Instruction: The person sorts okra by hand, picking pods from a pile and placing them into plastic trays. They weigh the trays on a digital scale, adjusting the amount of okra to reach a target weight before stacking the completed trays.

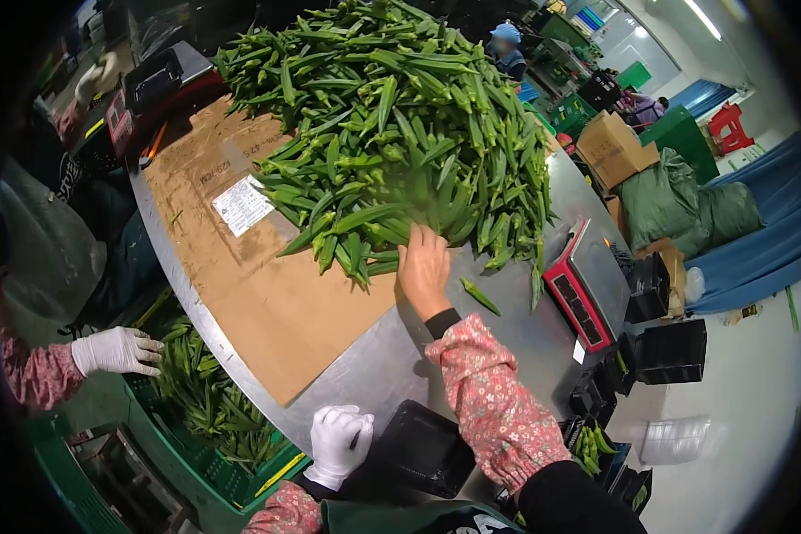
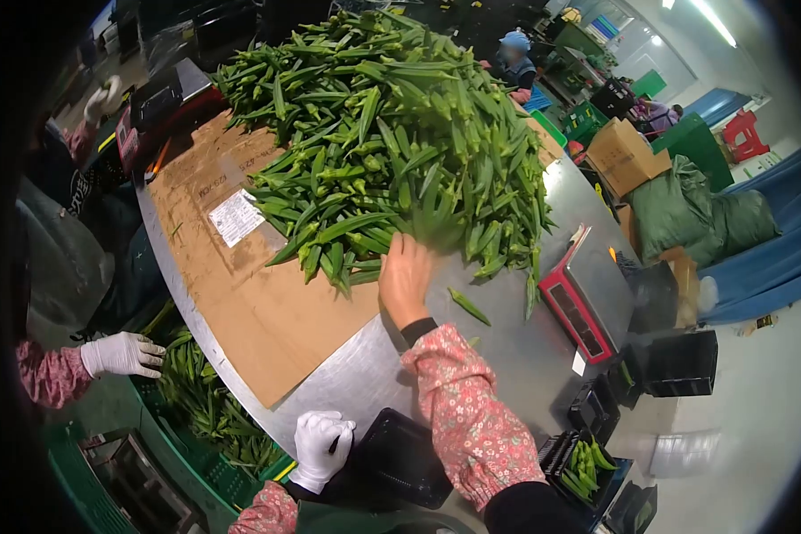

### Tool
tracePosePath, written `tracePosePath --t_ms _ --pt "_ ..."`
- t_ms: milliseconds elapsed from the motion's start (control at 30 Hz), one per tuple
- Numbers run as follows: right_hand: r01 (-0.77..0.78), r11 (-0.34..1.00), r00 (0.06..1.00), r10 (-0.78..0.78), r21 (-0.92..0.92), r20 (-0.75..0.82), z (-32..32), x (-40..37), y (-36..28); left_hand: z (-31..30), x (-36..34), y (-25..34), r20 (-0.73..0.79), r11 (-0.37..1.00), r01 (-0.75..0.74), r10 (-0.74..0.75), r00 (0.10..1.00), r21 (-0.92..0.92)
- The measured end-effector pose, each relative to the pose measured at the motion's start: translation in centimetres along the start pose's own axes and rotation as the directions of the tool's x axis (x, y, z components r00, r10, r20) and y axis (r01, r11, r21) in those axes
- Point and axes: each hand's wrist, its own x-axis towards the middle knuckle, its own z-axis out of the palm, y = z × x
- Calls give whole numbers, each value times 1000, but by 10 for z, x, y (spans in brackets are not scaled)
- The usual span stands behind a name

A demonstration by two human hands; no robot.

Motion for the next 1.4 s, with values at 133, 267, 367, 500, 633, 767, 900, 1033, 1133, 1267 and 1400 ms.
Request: tracePosePath --t_ms 133,267,367,500,633,767,900,1033,1133,1267,1400 --pt "-152 988 966 157 -40 205 -7 -27 15 0 -1 -2 68 999 29 -27 997 -26" --pt "-795 207 602 389 571 697 -30 -63 54 0 3 3 -24 1000 -1 1 1000 -12" --pt "-843 -255 455 132 474 881 -79 -85 46 -4 8 -6 21 986 49 -46 999 -158" --pt "-877 -56 480 -39 477 877 -118 -112 -3 -2 33 -7 212 628 465 -436 874 -624" --pt "-385 585 720 -294 714 629 -125 -98 -37 -7 84 4 458 30 530 -464 758 -847" --pt "-577 652 727 135 493 673 -76 -48 1 -10 84 -8 442 -103 451 -474 762 -887" --pt "-70 961 983 21 266 181 -4 -35 39 -13 68 -17 449 -119 455 -500 740 -882" --pt "-85 968 985 46 235 166 1 -54 39 -11 58 -25 445 -128 448 -519 730 -885" --pt "-210 932 959 138 296 247 -20 -66 37 -16 64 -23 461 -129 470 -534 709 -873" --pt "-724 461 678 339 513 652 -48 -92 51 -10 68 -28 466 -126 471 -499 731 -873" --pt "-894 -20 432 224 447 874 -115 -88 20 5 69 -34 483 -139 477 -455 748 -868"
